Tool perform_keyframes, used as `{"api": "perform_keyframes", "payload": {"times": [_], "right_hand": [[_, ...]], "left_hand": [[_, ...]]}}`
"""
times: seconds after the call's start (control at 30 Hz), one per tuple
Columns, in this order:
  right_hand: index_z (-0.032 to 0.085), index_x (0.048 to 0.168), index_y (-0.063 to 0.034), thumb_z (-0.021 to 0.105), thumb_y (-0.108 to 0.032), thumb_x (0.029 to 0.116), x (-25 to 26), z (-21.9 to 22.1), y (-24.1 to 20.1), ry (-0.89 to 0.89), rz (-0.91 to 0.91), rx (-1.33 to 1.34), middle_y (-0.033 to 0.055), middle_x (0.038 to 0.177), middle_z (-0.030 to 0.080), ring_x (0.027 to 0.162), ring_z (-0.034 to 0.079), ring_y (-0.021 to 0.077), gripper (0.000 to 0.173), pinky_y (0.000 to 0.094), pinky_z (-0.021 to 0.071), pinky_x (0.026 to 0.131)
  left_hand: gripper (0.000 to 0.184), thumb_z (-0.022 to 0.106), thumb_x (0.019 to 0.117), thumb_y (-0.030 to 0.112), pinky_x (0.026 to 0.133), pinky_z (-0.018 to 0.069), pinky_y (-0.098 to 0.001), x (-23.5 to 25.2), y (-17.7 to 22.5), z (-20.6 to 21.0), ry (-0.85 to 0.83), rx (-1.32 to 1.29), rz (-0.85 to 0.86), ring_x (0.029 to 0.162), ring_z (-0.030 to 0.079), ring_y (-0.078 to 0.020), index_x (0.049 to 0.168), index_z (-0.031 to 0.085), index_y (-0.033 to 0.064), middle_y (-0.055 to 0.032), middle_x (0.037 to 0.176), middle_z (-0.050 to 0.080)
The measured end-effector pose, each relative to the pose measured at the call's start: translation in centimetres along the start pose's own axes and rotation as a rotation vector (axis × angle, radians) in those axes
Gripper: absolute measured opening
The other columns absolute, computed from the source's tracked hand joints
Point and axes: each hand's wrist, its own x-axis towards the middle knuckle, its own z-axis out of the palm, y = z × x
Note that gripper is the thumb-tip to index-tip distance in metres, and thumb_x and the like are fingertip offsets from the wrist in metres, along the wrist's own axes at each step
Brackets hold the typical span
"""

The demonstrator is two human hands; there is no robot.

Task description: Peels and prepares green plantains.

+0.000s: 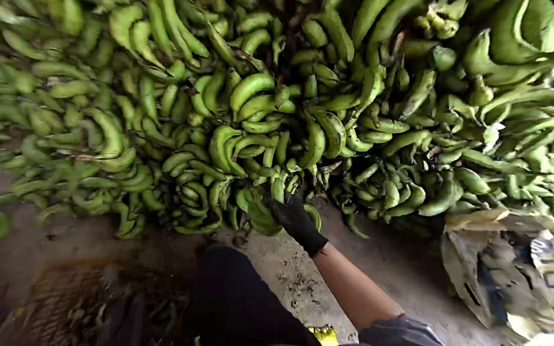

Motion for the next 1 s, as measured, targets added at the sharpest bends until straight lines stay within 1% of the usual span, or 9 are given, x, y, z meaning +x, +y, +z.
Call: {"api": "perform_keyframes", "payload": {"times": [0.13, 0.23, 0.4, 0.53, 0.63, 0.7, 0.77, 0.87, 1.0], "right_hand": [[0.057, 0.136, -0.0115, 0.067, -0.042, 0.0963, -3.8, 7.4, -10.9, -0.206, -0.318, 0.120, 0.0086, 0.105, 0.070, 0.086, 0.068, 0.0177, 0.052, 0.0411, 0.0582, 0.077], [0.051, 0.143, -0.0173, 0.069, -0.045, 0.0948, -9.0, 13.5, -17.1, -0.376, -0.461, 0.111, 0.0080, 0.110, 0.070, 0.092, 0.069, 0.0183, 0.059, 0.0441, 0.0598, 0.079], [0.060, 0.135, -0.0064, 0.070, -0.044, 0.0922, -18.6, 22.2, -17.8, -0.660, -0.728, 0.002, 0.0102, 0.103, 0.073, 0.092, 0.070, 0.0194, 0.058, 0.0455, 0.0578, 0.084], [0.067, 0.121, -0.0026, 0.060, -0.022, 0.0962, -21.5, 25.0, -16.2, -1.113, -0.489, 0.609, 0.0007, 0.074, 0.063, 0.062, 0.057, 0.0076, 0.032, 0.0269, 0.0538, 0.063], [0.070, 0.119, -0.0093, 0.057, -0.043, 0.0982, -20.4, 26.1, -15.8, -1.583, -0.199, 1.252, -0.0092, 0.056, 0.056, 0.052, 0.057, 0.0058, 0.042, 0.0359, 0.0600, 0.070], [0.068, 0.122, -0.0090, 0.054, -0.044, 0.0999, -19.3, 26.7, -16.2, -1.528, -0.244, 1.151, -0.0067, 0.055, 0.056, 0.050, 0.057, 0.0070, 0.044, 0.0339, 0.0594, 0.065], [0.064, 0.130, -0.0069, 0.050, -0.036, 0.1011, -17.8, 27.3, -15.7, -1.258, -0.416, 0.620, 0.0043, 0.073, 0.063, 0.064, 0.060, 0.0118, 0.043, 0.0303, 0.0560, 0.068], [0.038, 0.155, -0.0105, 0.058, -0.045, 0.0988, -16.5, 29.4, -13.3, -1.185, -0.403, -0.020, 0.0115, 0.145, 0.056, 0.128, 0.057, 0.0204, 0.069, 0.0429, 0.0499, 0.106], [0.045, 0.149, -0.0137, 0.036, -0.059, 0.1041, -18.7, 31.2, -9.4, -1.569, 0.046, 0.590, 0.0129, 0.137, 0.062, 0.121, 0.062, 0.0289, 0.064, 0.0534, 0.0562, 0.093]], "left_hand": [[0.051, 0.049, 0.1082, 0.036, 0.080, 0.0605, -0.0365, 2.1, 8.8, -2.0, 0.111, -0.791, -0.226, 0.098, 0.068, -0.0164, 0.151, 0.044, 0.0076, -0.0102, 0.121, 0.066], [0.049, 0.044, 0.1097, 0.040, 0.086, 0.0599, -0.0437, 3.1, 9.3, -4.0, 0.146, -1.301, -0.224, 0.105, 0.068, -0.0219, 0.151, 0.043, 0.0138, -0.0089, 0.125, 0.066], [0.036, 0.029, 0.1117, 0.026, 0.082, 0.0578, -0.0234, -1.7, 5.0, -8.1, 0.405, -1.496, 0.003, 0.096, 0.066, -0.0025, 0.138, 0.049, 0.0122, 0.0027, 0.108, 0.067], [0.034, 0.039, 0.1105, 0.036, 0.074, 0.0645, -0.0367, -5.5, -1.3, -7.4, 0.470, -1.785, 0.052, 0.092, 0.074, -0.0194, 0.132, 0.053, 0.0135, -0.0095, 0.107, 0.072], [0.047, 0.049, 0.1053, 0.047, 0.072, 0.0637, -0.0449, -7.4, -6.4, -5.9, 0.480, -1.941, 0.144, 0.093, 0.073, -0.0300, 0.136, 0.054, 0.0117, -0.0186, 0.113, 0.070], [0.047, 0.048, 0.1056, 0.047, 0.069, 0.0634, -0.0426, -8.7, -8.1, -5.4, 0.533, -1.985, 0.210, 0.088, 0.073, -0.0289, 0.132, 0.057, 0.0089, -0.0199, 0.113, 0.070], [0.050, 0.058, 0.1009, 0.049, 0.066, 0.0633, -0.0415, -10.0, -8.6, -6.0, 0.502, -2.076, 0.285, 0.084, 0.074, -0.0289, 0.129, 0.062, 0.0082, -0.0204, 0.112, 0.071], [0.052, 0.062, 0.0975, 0.052, 0.064, 0.0634, -0.0413, -11.0, -7.5, -8.3, 0.391, -2.109, 0.294, 0.077, 0.074, -0.0286, 0.123, 0.066, 0.0069, -0.0199, 0.104, 0.073], [0.038, 0.048, 0.1088, 0.035, 0.076, 0.0619, -0.0302, -10.6, -5.9, -11.1, 0.622, -1.302, -0.129, 0.091, 0.071, -0.0123, 0.136, 0.056, 0.0094, -0.0059, 0.107, 0.071]]}}
